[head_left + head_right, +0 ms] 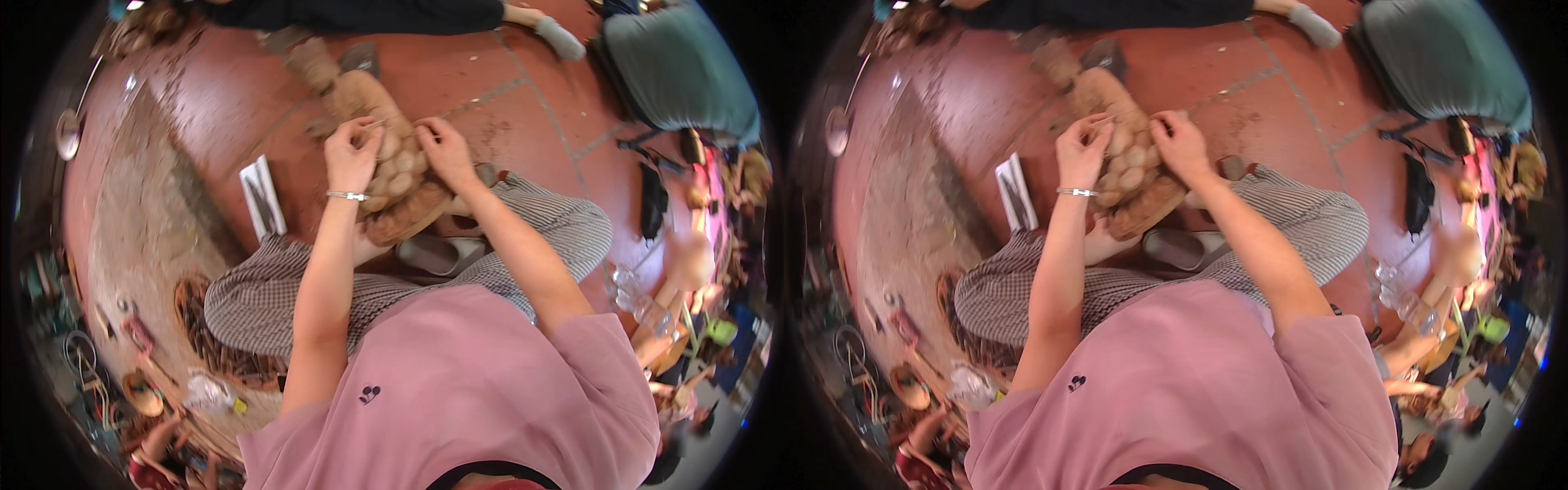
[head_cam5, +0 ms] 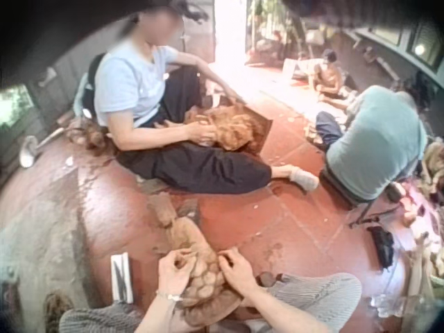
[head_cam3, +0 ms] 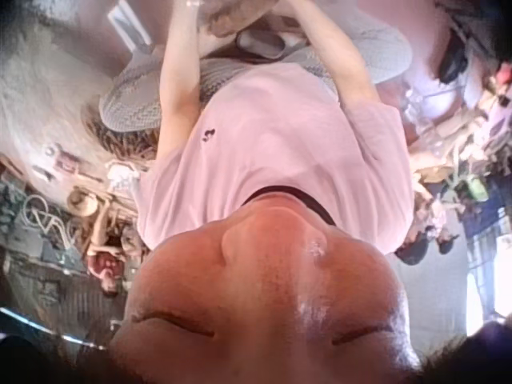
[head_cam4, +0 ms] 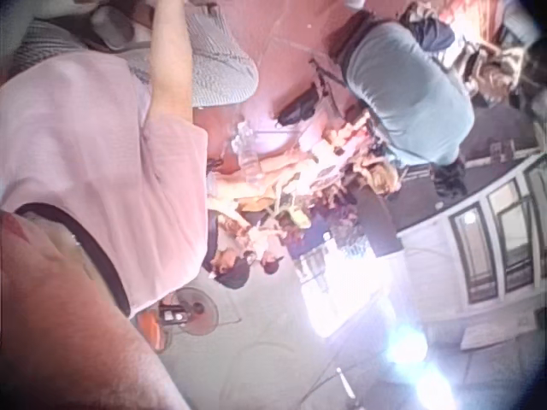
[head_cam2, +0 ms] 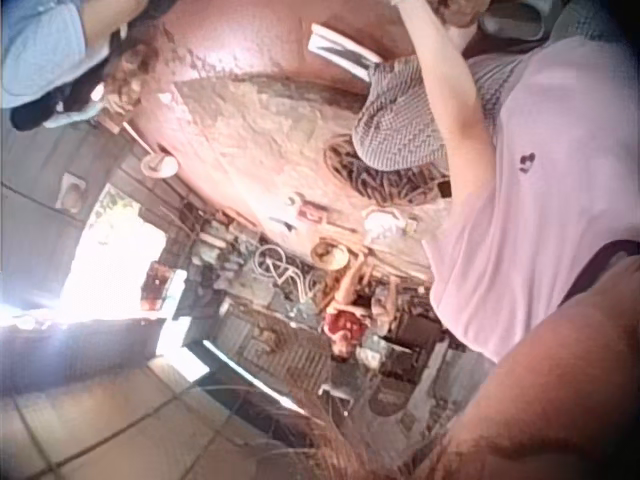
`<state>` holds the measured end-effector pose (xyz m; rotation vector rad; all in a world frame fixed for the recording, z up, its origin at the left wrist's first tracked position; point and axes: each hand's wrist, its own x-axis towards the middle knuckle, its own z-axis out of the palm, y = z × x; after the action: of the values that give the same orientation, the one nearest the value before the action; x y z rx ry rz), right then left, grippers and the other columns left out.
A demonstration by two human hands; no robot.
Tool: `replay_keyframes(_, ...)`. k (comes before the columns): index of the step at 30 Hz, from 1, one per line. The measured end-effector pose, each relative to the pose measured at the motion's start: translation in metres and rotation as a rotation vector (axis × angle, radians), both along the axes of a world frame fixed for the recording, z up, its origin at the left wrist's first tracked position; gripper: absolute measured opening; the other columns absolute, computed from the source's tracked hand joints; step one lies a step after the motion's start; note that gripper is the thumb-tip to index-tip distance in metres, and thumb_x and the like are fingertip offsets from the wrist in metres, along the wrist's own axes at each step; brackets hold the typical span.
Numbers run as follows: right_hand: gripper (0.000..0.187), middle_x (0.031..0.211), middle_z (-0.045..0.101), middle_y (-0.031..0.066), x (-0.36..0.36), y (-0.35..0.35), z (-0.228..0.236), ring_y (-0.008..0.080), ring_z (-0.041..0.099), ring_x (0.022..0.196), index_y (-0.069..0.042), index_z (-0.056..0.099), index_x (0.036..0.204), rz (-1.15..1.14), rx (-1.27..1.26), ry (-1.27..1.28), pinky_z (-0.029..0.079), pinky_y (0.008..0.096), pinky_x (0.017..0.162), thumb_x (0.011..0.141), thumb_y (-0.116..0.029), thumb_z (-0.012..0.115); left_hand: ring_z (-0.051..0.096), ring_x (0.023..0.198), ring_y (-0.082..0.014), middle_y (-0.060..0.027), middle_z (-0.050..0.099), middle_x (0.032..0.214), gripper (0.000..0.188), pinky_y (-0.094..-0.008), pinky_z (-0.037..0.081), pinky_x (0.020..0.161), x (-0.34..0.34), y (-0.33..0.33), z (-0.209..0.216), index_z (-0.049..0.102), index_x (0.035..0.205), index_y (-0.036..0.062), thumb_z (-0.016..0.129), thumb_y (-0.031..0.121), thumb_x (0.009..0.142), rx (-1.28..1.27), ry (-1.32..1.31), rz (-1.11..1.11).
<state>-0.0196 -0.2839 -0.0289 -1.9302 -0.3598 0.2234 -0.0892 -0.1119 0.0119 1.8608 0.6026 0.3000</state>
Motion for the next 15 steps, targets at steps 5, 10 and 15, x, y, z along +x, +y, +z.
replay_keyframes(5,0.025,0.097,0.066,0.0128,0.001,0.001,-0.001,0.0269,0.065,0.087,-0.003,0.065,0.104,0.027,-0.040,0.073,0.051,0.0339,0.079,0.092,-0.024,0.058,0.058,0.081,-0.0079,-0.0063,0.070,0.100,0.012,-0.0240,0.049,0.072,-0.040,0.026,-0.021,0.063,0.078,-0.0005,0.071,0.005,0.086,-0.196,-0.246,0.164)
replay_keyframes(10,0.027,0.100,0.067,0.0122,0.004,0.000,0.004,0.0236,0.065,0.087,-0.004,0.065,0.107,0.053,-0.048,0.082,0.051,0.0330,0.080,0.093,-0.025,0.058,0.061,0.088,-0.0080,-0.0079,0.069,0.107,0.007,-0.0217,0.051,0.076,-0.041,0.040,0.000,0.067,0.089,-0.0003,0.072,0.003,0.085,-0.417,-0.245,0.119)
replay_keyframes(15,0.028,0.098,0.067,0.0093,0.002,0.001,0.012,0.0171,0.062,0.091,-0.002,0.064,0.110,0.052,-0.065,0.132,0.048,0.0295,0.083,0.095,-0.024,0.056,0.062,0.101,-0.0141,-0.0091,0.066,0.117,0.008,-0.0286,0.050,0.087,-0.032,0.011,-0.008,0.067,0.083,0.0012,0.075,0.003,0.081,-0.242,-0.226,-0.212)
